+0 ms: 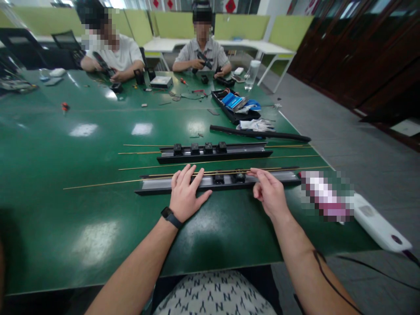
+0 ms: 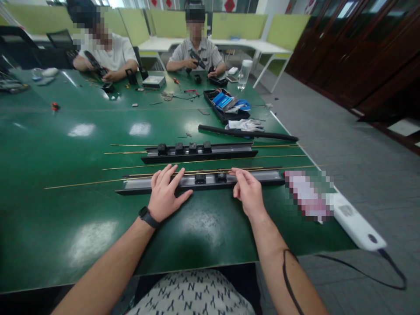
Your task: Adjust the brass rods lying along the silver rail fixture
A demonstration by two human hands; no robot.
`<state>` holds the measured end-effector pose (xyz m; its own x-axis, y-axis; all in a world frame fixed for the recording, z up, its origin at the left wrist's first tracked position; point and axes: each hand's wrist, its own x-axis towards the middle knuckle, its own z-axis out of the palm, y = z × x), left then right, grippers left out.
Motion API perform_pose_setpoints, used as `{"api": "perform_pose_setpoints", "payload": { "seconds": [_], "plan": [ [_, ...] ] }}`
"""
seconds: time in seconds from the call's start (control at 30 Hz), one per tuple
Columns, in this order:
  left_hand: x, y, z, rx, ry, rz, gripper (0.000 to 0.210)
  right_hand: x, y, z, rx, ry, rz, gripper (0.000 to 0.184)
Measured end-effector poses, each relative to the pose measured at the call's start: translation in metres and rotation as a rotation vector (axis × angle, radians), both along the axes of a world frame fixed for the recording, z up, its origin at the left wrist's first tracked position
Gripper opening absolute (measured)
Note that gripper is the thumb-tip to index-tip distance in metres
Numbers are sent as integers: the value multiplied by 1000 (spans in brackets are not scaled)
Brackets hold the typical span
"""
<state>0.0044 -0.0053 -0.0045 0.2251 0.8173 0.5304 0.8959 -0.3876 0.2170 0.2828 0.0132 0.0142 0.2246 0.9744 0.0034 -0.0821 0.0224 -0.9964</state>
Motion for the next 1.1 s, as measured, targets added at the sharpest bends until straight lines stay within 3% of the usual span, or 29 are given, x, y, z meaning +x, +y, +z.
{"api": "perform_pose_setpoints", "payload": {
  "seconds": [0.17, 0.83, 1.1],
  "plan": [
    [0, 0, 0, 1, 2, -1, 66, 2, 0, 1, 9, 15, -44, 39],
    [0, 0, -1, -5, 7, 1, 66, 0, -1, 0, -2, -7, 34, 38],
    [0, 0, 1, -10, 6, 2, 66, 2, 0, 2, 5, 21, -25, 39]
  ]
}}
